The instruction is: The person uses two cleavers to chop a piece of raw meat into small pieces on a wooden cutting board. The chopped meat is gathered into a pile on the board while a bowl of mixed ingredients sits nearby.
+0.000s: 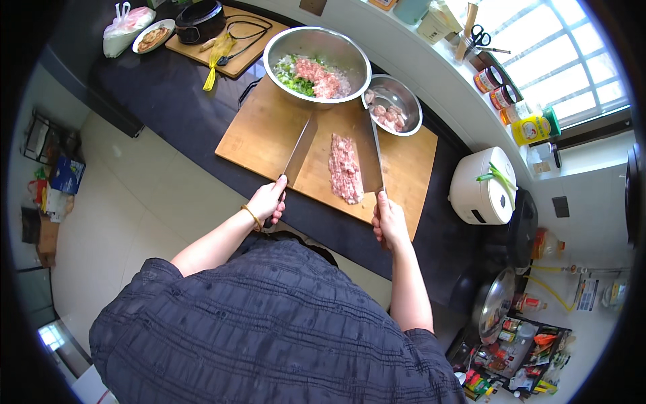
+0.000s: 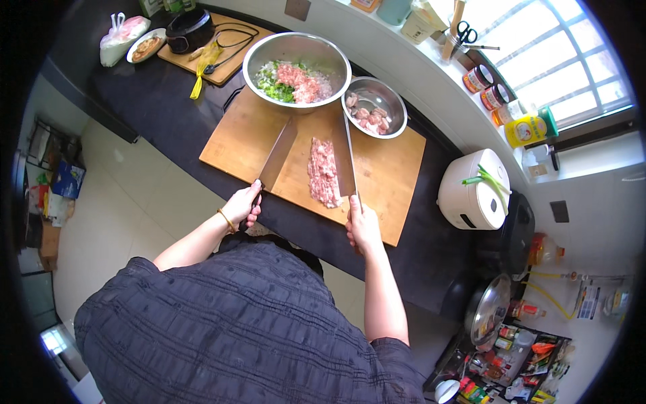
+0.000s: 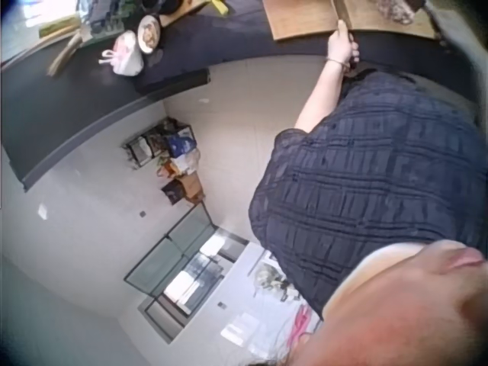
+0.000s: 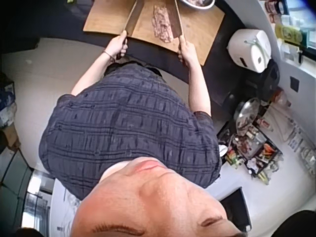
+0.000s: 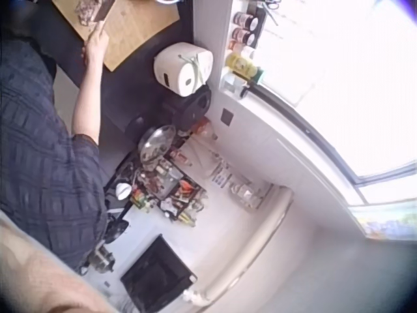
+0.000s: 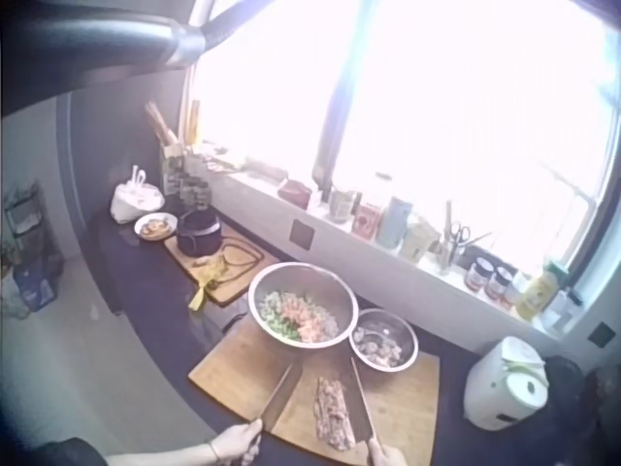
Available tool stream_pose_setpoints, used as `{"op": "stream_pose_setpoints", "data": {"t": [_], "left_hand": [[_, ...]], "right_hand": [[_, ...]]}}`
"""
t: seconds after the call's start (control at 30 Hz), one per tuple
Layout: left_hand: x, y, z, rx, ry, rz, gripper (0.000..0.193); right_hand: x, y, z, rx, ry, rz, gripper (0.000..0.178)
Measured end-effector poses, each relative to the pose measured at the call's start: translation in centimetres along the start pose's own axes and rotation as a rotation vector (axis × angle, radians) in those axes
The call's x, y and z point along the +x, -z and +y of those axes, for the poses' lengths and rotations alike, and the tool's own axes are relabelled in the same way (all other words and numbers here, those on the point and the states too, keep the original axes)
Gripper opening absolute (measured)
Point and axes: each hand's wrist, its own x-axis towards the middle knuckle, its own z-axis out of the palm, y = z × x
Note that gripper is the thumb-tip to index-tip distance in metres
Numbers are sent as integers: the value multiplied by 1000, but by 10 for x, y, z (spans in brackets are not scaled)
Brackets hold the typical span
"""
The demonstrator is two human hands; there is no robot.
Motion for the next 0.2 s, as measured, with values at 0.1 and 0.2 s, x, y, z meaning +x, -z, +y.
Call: {"op": "stream_pose_setpoints", "data": {"t": [0.1, 0.2], "left_hand": [[-1, -1, 0, -6, 5, -9, 46], [-3, -3, 4, -16, 6, -10, 47]], "right_hand": [[2, -24, 21, -4, 45, 153, 54], [25, -14, 30, -49, -230, 35, 57]]}}
